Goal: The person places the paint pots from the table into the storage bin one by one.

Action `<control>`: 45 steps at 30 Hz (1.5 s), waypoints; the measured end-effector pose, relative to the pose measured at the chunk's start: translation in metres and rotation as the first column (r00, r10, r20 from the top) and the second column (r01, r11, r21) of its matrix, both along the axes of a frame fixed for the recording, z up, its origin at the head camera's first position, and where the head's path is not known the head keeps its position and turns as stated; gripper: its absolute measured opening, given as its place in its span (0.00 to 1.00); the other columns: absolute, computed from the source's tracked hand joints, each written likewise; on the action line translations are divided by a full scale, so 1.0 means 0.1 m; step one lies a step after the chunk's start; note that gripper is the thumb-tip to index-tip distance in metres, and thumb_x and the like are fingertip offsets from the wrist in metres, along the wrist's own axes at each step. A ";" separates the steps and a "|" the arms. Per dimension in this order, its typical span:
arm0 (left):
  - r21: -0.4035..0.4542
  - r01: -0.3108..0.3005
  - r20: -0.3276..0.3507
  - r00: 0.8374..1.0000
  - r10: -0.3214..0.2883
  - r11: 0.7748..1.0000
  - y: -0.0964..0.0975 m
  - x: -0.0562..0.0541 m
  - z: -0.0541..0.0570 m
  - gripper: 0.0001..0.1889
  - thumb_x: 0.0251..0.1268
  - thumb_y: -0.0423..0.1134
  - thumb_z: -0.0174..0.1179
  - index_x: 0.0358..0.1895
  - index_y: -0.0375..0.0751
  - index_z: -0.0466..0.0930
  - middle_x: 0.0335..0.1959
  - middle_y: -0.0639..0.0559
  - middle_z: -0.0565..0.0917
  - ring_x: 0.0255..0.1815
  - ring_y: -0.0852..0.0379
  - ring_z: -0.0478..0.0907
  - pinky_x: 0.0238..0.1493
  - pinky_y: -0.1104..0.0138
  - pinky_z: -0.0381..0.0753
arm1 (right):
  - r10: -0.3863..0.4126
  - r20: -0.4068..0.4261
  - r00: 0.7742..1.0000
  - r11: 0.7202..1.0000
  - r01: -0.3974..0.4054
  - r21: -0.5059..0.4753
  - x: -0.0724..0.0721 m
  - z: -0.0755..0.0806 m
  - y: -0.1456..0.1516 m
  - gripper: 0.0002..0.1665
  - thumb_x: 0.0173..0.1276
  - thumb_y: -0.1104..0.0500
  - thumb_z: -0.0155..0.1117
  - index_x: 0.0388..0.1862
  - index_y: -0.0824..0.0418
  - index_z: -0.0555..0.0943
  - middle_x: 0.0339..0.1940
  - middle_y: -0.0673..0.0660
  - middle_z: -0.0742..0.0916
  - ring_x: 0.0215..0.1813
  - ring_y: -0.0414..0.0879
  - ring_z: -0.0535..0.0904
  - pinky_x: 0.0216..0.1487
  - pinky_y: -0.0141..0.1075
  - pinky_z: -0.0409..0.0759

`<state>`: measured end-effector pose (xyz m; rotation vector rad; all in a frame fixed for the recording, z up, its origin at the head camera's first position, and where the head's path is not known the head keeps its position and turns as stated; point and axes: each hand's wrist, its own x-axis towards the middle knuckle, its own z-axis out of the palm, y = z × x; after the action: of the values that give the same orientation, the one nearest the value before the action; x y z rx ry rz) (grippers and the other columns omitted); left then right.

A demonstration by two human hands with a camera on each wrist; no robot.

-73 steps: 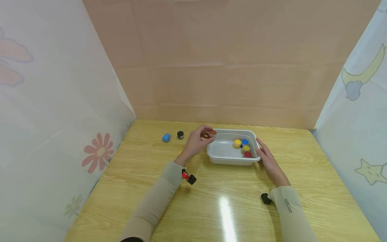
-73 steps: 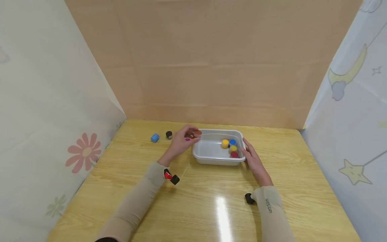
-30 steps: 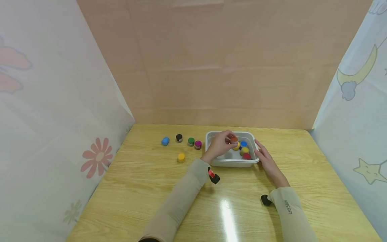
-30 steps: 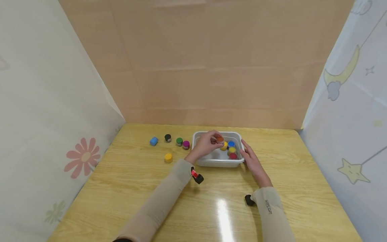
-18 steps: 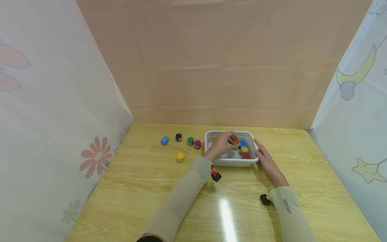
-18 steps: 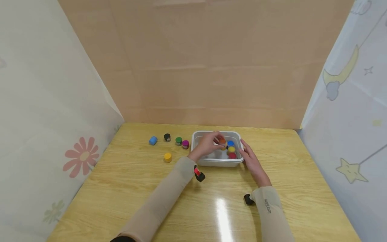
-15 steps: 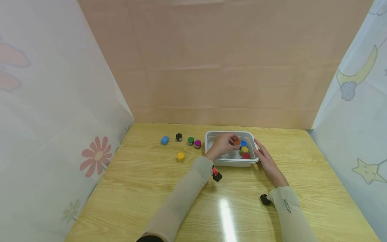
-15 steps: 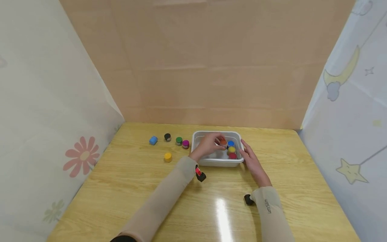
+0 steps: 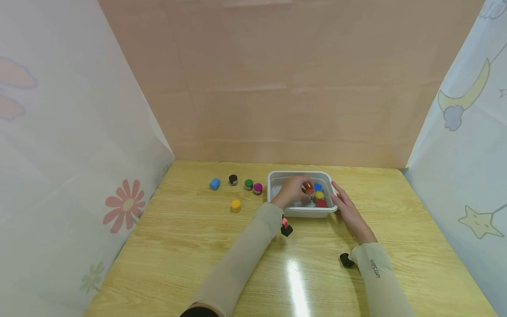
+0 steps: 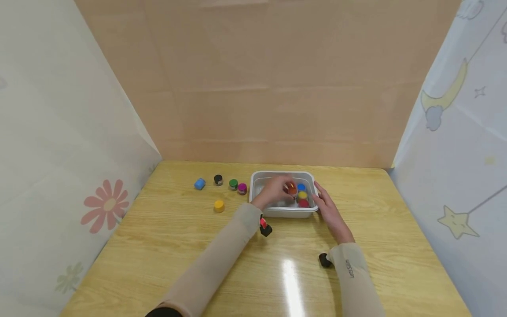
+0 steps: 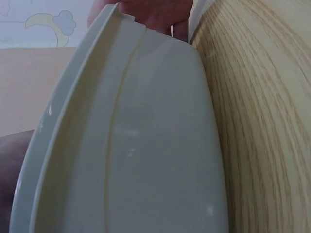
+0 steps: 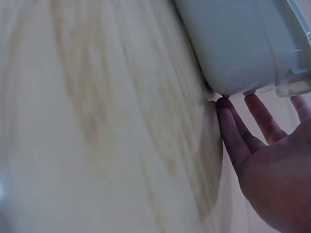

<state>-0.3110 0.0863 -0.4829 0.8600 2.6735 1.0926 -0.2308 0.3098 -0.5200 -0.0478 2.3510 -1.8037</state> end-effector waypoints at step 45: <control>-0.223 -0.005 -0.188 0.981 -0.038 0.975 0.07 -0.01 -0.09 0.14 0.57 0.34 0.77 0.46 0.50 0.86 0.45 0.57 0.84 0.47 0.61 0.78 0.49 0.73 0.77 | 0.004 0.000 1.000 1.000 -0.004 -0.025 -0.03 -0.03 0.02 0.41 0.85 0.37 0.41 0.87 0.39 0.39 0.84 0.71 0.56 0.80 0.64 0.55 0.80 0.62 0.51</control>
<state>-0.3116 0.0937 -0.4915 0.9867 2.8661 0.7191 -0.2341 0.3121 -0.5231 -0.0549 2.3272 -1.8310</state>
